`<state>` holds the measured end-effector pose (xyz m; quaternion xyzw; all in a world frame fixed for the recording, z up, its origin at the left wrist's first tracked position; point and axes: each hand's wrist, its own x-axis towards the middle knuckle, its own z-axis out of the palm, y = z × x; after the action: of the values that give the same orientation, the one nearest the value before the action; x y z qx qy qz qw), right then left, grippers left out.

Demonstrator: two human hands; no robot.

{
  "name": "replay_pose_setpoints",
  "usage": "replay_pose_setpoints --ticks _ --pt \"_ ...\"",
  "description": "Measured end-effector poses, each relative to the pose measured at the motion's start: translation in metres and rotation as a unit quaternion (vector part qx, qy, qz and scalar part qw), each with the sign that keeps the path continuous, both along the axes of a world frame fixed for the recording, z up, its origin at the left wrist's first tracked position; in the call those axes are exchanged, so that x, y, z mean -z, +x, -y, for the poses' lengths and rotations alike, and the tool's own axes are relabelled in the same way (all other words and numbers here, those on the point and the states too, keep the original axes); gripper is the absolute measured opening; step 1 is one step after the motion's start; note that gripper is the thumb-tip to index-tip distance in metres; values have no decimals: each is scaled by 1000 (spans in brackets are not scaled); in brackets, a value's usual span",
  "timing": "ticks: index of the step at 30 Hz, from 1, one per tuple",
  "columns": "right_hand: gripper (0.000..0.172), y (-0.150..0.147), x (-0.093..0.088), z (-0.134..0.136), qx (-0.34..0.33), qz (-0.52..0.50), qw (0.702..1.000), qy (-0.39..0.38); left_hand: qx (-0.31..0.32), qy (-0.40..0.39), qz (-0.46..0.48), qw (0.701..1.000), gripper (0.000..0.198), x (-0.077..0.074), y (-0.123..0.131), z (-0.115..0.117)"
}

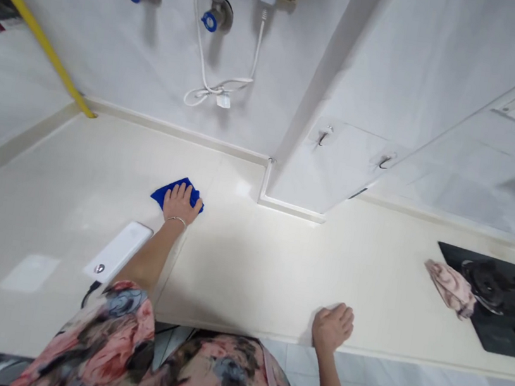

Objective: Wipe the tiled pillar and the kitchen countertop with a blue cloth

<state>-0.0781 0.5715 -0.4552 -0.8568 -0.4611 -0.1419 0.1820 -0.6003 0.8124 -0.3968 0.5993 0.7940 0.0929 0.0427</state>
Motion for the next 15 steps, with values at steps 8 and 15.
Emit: replay_pose_setpoints --ticks 8,15 --pt "63 0 -5 -3 12 -29 999 -32 128 9 22 992 83 6 96 53" --pt "67 -4 -10 -7 22 -76 997 -25 352 -5 58 934 78 16 240 149"
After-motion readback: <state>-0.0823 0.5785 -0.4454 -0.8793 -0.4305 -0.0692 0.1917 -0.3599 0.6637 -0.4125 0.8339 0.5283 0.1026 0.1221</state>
